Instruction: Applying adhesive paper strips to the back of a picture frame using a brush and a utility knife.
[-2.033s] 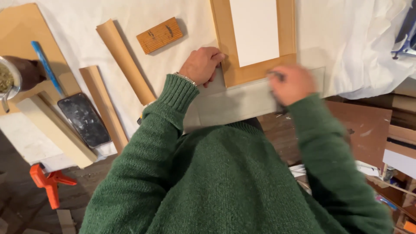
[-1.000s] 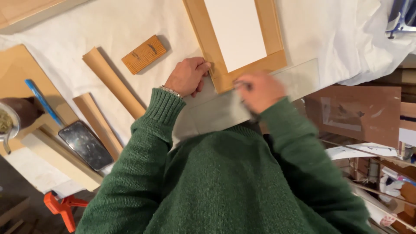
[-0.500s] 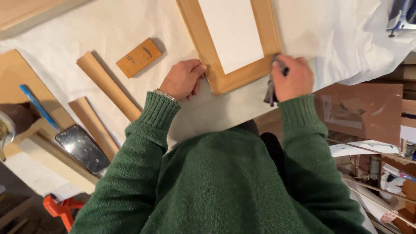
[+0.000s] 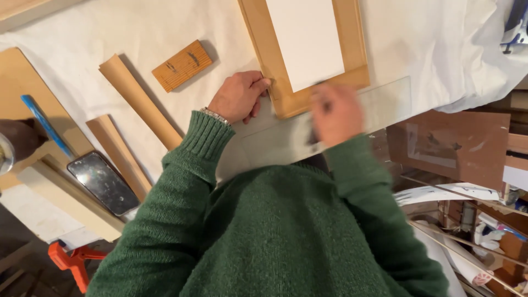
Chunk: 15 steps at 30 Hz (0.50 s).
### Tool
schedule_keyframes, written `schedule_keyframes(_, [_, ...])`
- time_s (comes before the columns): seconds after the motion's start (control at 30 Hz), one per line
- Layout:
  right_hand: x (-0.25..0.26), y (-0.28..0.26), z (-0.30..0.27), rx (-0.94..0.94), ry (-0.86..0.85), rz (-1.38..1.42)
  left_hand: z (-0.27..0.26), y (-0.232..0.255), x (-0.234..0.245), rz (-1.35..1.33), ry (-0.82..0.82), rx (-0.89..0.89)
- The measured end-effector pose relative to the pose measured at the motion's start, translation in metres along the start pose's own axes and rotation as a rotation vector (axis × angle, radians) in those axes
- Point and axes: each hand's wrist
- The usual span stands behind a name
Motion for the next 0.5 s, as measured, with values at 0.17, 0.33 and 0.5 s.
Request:
schedule_keyframes(0.17, [-0.008, -0.055, -0.027, -0.033, -0.197, 0.084, 0.002, -0.007, -0.002, 0.011, -0.001, -0.022])
schedule_keyframes(0.33, [-0.014, -0.048, -0.024, -0.226, -0.248, 0.226, 0.001, -0.010, -0.002, -0.021, 0.016, -0.061])
schedule_keyframes(0.5, [-0.015, -0.043, -0.028, -0.225, -0.252, 0.248, 0.003, -0.016, -0.005, -0.005, 0.025, -0.063])
Point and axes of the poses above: each hand's wrist, its own z-axis towards the middle knuckle, its own x-axis out of the back of the hand, y = z × x, and after that the axes turned 5 degrees about -x, right-handed
